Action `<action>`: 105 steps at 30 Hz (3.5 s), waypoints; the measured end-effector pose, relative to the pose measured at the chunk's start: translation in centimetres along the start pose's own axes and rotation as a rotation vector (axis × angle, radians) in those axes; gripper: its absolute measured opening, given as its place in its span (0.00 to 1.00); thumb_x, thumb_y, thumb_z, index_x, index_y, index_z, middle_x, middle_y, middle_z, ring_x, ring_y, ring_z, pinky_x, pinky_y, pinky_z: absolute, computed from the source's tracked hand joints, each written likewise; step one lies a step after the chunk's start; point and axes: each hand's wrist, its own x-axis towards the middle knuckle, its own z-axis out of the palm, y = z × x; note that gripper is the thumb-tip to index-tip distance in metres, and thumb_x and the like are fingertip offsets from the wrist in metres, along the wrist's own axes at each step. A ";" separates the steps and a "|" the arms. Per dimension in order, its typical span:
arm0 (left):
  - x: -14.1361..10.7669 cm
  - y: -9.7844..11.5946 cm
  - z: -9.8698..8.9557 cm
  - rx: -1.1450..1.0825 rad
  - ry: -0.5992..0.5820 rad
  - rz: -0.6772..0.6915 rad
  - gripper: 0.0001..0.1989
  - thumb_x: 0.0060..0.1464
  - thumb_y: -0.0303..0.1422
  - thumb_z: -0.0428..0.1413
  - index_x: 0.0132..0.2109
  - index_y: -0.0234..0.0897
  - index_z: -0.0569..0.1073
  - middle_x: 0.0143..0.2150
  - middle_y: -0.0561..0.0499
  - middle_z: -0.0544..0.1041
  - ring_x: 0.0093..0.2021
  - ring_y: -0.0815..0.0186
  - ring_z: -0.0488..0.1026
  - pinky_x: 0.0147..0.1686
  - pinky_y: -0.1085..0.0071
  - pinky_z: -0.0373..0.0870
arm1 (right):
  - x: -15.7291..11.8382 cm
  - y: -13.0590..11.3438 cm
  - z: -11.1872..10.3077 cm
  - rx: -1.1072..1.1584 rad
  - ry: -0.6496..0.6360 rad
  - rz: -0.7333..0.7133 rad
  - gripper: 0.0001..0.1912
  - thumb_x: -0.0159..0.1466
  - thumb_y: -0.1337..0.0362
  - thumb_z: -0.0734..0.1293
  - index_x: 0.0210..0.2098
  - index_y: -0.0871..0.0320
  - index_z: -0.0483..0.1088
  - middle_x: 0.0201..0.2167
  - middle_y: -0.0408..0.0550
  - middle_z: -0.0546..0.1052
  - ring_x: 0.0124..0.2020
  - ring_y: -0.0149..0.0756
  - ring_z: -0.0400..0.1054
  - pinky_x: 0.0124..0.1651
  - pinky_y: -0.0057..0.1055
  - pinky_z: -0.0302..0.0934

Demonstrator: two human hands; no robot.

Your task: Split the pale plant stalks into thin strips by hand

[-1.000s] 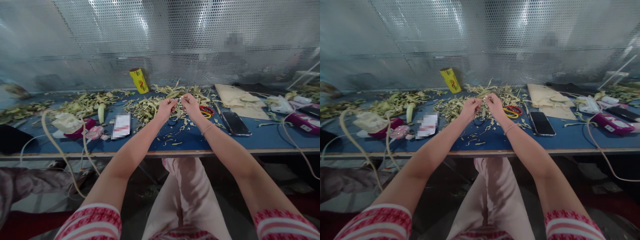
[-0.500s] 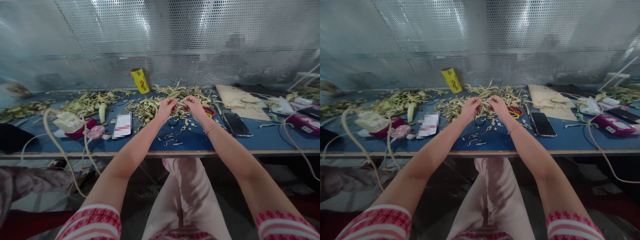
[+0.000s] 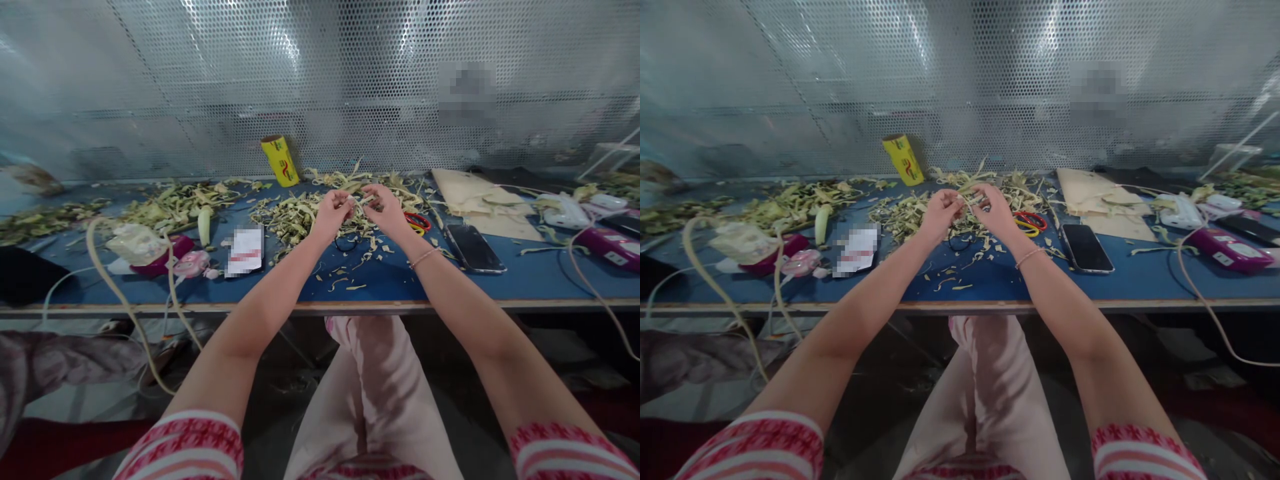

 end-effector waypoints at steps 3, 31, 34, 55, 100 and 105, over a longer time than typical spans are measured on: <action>0.0 0.1 -0.1 0.036 0.009 -0.004 0.15 0.48 0.35 0.62 0.37 0.37 0.64 0.26 0.57 0.69 0.24 0.75 0.68 0.28 0.76 0.67 | -0.1 -0.3 -0.1 -0.155 -0.018 -0.091 0.05 0.56 0.66 0.64 0.33 0.56 0.69 0.37 0.51 0.71 0.35 0.37 0.66 0.33 0.32 0.62; 0.0 -0.5 -0.1 0.075 -0.044 0.053 0.08 0.46 0.25 0.58 0.35 0.35 0.67 0.33 0.51 0.73 0.34 0.72 0.72 0.41 0.68 0.71 | -0.1 0.5 0.3 -0.339 0.032 -0.114 0.04 0.55 0.70 0.62 0.26 0.55 0.64 0.26 0.46 0.70 0.31 0.36 0.63 0.38 0.33 0.59; 0.2 -0.7 -0.1 0.088 -0.015 0.065 0.09 0.46 0.23 0.56 0.36 0.35 0.66 0.34 0.51 0.73 0.34 0.72 0.72 0.41 0.70 0.71 | -0.2 0.5 0.5 -0.334 -0.018 -0.134 0.03 0.56 0.69 0.63 0.27 0.56 0.65 0.26 0.46 0.70 0.31 0.36 0.63 0.38 0.34 0.59; 0.2 0.0 -0.1 0.275 -0.081 0.189 0.11 0.47 0.22 0.56 0.37 0.37 0.64 0.30 0.53 0.72 0.33 0.70 0.71 0.38 0.70 0.68 | 0.2 0.3 -1.0 -0.360 -0.059 -0.386 0.11 0.60 0.71 0.62 0.39 0.55 0.73 0.43 0.53 0.73 0.47 0.42 0.67 0.48 0.43 0.66; -0.2 -0.6 0.3 -0.010 -0.050 -0.030 0.13 0.43 0.37 0.64 0.34 0.36 0.71 0.27 0.52 0.75 0.30 0.69 0.75 0.38 0.66 0.74 | -0.5 -0.3 0.2 -0.448 -0.028 -0.347 0.07 0.62 0.72 0.59 0.31 0.55 0.65 0.37 0.51 0.69 0.42 0.40 0.64 0.48 0.40 0.62; -0.3 -0.6 0.6 -0.128 0.010 -0.101 0.13 0.41 0.32 0.65 0.31 0.36 0.69 0.26 0.55 0.74 0.29 0.72 0.74 0.41 0.67 0.74 | -0.5 -0.2 0.1 -0.455 0.038 -0.285 0.05 0.61 0.70 0.62 0.30 0.56 0.67 0.37 0.51 0.68 0.39 0.39 0.65 0.45 0.38 0.62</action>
